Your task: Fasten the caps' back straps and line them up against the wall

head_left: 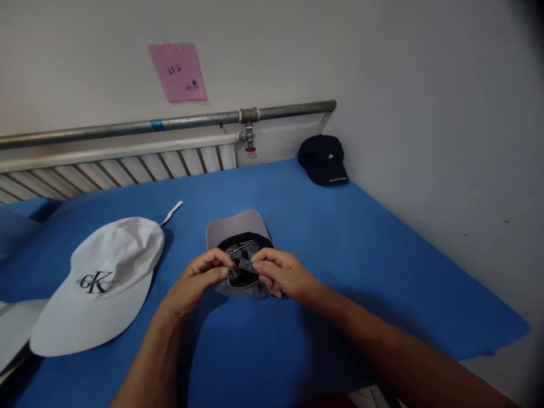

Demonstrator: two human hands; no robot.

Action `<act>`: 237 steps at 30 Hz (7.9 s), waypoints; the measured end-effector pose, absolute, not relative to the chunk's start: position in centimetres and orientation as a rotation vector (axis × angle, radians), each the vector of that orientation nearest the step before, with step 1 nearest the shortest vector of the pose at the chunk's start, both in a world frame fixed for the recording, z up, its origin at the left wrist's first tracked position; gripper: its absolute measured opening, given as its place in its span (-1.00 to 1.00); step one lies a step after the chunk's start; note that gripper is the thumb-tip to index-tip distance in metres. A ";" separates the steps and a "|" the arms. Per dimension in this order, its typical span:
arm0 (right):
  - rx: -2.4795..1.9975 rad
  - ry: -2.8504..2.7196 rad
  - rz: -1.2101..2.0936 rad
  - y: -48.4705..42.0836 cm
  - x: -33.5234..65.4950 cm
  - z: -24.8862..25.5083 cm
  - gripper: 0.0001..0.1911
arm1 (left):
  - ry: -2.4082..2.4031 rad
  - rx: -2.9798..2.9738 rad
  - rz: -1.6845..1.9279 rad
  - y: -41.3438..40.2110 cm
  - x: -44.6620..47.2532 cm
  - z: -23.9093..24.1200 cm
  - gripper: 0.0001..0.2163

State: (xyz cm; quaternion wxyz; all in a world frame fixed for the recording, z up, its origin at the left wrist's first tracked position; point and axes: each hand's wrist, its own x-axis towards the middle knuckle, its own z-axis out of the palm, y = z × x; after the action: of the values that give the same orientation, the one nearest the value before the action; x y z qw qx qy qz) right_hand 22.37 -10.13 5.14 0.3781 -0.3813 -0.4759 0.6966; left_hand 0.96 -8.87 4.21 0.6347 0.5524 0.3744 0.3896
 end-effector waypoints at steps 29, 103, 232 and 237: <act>-0.745 -0.967 2.437 -8.1 23.6 3.8 -0.83 | 0.689 1.122 0.848 -8.8 2.8 3.6 -0.90; -0.800 -1.725 1.246 -9.9 23.4 4.5 -0.96 | 0.890 1.093 0.795 -9.1 3.9 3.9 -0.84; -0.822 -1.923 1.591 -10.4 25.4 7.1 -0.86 | 0.845 1.413 0.446 -10.4 1.4 6.8 -0.85; -0.813 -1.733 1.734 -9.8 25.5 6.6 -0.85 | 0.802 1.380 0.493 -10.5 1.5 6.9 -0.84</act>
State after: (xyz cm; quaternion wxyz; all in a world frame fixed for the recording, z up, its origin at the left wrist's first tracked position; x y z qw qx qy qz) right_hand 25.53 -9.84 6.62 0.2757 -0.3027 -0.6448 0.6455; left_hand 1.53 -10.51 6.88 0.6710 0.6125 0.3560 0.2188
